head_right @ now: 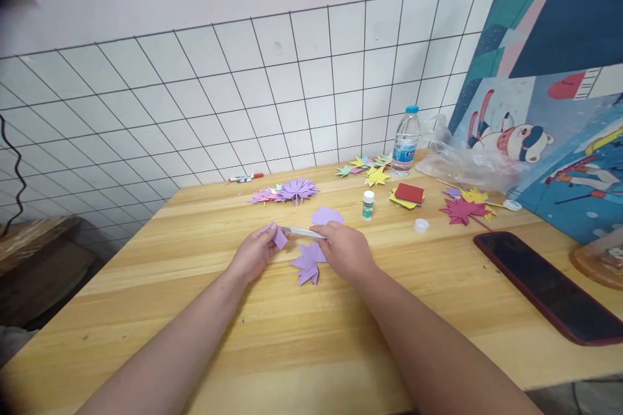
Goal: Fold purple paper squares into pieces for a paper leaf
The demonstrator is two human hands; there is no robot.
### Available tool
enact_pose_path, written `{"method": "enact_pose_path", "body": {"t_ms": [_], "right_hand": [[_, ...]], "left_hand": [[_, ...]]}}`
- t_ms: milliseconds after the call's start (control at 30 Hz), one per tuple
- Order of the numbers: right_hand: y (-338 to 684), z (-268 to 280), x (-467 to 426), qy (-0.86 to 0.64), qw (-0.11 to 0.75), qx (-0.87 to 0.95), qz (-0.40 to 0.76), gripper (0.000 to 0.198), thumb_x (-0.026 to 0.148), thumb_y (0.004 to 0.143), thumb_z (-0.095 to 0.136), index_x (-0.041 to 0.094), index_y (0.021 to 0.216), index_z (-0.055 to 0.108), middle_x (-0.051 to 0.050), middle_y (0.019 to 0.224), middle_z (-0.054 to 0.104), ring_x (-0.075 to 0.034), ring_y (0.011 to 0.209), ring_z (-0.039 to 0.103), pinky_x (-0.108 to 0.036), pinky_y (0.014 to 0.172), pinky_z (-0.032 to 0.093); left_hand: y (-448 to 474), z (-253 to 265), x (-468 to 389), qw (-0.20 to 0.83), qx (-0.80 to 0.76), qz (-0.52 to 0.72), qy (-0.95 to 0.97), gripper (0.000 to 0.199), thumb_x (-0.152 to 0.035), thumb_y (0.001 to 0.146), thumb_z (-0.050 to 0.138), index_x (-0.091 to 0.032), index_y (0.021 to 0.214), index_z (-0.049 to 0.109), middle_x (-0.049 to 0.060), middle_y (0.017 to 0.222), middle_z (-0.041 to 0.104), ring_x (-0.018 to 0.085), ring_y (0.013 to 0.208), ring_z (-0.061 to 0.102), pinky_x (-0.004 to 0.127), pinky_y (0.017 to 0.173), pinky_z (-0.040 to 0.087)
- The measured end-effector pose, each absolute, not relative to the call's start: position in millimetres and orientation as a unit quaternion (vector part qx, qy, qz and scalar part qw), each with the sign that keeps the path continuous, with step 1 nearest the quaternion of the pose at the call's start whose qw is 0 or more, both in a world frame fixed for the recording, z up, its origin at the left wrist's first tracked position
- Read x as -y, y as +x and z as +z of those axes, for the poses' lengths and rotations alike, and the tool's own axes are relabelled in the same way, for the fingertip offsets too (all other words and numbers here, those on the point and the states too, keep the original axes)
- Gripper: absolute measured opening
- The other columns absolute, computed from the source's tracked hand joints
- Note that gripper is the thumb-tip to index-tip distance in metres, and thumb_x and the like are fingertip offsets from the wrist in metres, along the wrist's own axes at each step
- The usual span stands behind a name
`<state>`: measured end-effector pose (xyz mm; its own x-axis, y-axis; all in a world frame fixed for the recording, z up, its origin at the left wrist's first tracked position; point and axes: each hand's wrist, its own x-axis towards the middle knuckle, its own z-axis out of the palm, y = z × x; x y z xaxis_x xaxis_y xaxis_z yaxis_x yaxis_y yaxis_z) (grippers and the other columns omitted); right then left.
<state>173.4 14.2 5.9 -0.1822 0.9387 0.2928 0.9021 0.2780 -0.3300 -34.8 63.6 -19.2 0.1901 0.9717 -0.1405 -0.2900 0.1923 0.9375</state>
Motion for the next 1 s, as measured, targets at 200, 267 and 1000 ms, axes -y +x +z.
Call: {"method": "enact_pose_path", "body": {"t_ms": [200, 267, 1000], "right_hand": [[175.0, 4.7, -15.1, -0.601, 0.238, 0.763, 0.03, 0.03, 0.033, 0.089, 0.044, 0.032, 0.115, 0.058, -0.001, 0.103, 0.065, -0.016, 0.094, 0.059, -0.024, 0.073, 0.043], [175.4, 3.9, -15.3, -0.598, 0.244, 0.763, 0.027, 0.03, 0.034, 0.089, 0.044, 0.033, 0.115, 0.058, 0.0, 0.102, 0.065, -0.016, 0.094, 0.059, -0.024, 0.072, 0.043], [173.8, 4.6, -14.5, -0.595, 0.233, 0.769, 0.027, 0.029, 0.034, 0.089, 0.044, 0.034, 0.114, 0.059, 0.0, 0.101, 0.066, -0.015, 0.092, 0.06, -0.024, 0.07, 0.043]], "left_hand": [[-35.5, -18.0, -64.1, 0.664, -0.404, 0.501, 0.38, 0.025, -0.035, 0.072, 0.066, -0.012, 0.082, 0.065, 0.007, 0.079, 0.067, 0.016, 0.078, 0.062, 0.03, 0.079, 0.047], [-35.6, -17.9, -64.3, 0.665, -0.406, 0.504, 0.373, 0.024, -0.035, 0.072, 0.066, -0.012, 0.082, 0.065, 0.007, 0.078, 0.067, 0.016, 0.078, 0.062, 0.029, 0.079, 0.047], [-35.4, -18.3, -64.3, 0.665, -0.413, 0.488, 0.387, 0.026, -0.036, 0.068, 0.069, -0.011, 0.077, 0.065, 0.007, 0.075, 0.068, 0.016, 0.072, 0.061, 0.028, 0.074, 0.046]]}}
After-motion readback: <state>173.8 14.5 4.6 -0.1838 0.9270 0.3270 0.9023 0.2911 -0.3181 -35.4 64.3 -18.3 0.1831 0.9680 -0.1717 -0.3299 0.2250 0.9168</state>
